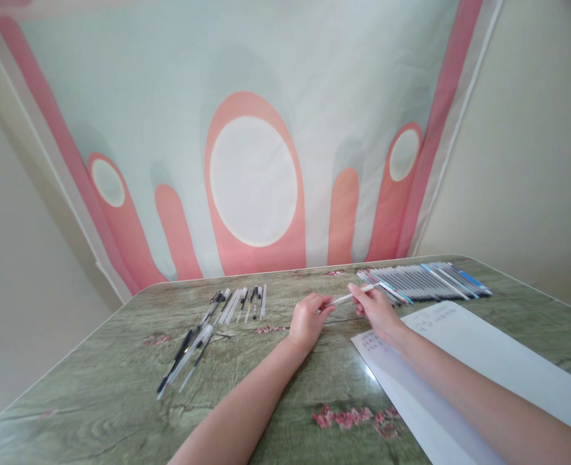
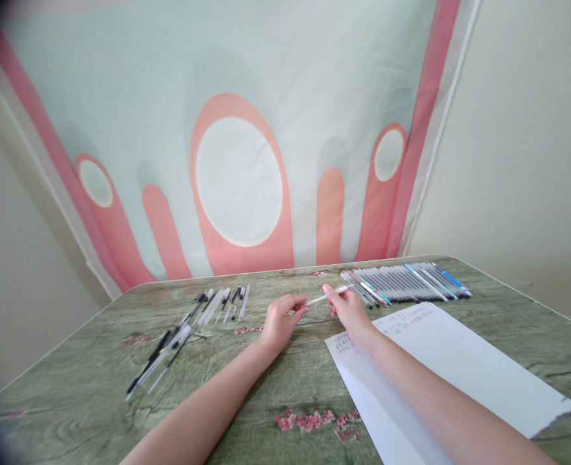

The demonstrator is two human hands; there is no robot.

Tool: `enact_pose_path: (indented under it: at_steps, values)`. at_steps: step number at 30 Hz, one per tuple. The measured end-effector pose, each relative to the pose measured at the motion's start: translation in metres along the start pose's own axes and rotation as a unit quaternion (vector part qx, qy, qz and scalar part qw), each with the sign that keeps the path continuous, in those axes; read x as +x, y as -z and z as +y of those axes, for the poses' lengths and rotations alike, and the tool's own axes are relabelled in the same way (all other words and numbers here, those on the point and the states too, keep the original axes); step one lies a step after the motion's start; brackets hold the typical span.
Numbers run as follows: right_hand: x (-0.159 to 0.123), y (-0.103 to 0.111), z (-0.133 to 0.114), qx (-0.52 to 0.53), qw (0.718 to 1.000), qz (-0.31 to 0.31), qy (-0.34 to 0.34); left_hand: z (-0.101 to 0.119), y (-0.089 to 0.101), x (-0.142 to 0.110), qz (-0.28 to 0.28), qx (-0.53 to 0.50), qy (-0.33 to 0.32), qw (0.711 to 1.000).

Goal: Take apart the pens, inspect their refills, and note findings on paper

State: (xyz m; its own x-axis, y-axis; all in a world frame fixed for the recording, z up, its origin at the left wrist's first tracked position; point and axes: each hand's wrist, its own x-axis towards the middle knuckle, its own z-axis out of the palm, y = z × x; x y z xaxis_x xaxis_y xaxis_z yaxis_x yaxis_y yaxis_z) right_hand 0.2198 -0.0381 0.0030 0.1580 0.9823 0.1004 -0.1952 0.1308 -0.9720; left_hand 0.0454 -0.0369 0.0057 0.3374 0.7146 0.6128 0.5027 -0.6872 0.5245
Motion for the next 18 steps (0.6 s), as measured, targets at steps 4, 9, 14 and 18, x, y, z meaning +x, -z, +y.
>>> enact_pose_path:
  at_steps: [4, 9, 14, 18]
  values:
    - [-0.0025, -0.002, 0.0005, 0.018, 1.0, 0.017, -0.016, 0.0031, -0.0005, 0.0002, -0.009, 0.005, -0.011, 1.0]
    - [-0.0009, -0.0018, -0.0007, 0.06, 0.998, 0.008, -0.018, 0.0064, -0.0007, 0.002, -0.004, -0.007, 0.007, 1.0]
    - [0.0005, -0.0026, -0.0064, 0.145, 0.988, -0.045, -0.005, 0.0015, -0.0013, 0.0029, 0.007, -0.023, 0.047, 0.999]
    - [0.0017, -0.0007, -0.0045, 0.128, 0.99, -0.056, -0.003, -0.0002, 0.0006, 0.003, 0.011, -0.015, 0.04, 0.999]
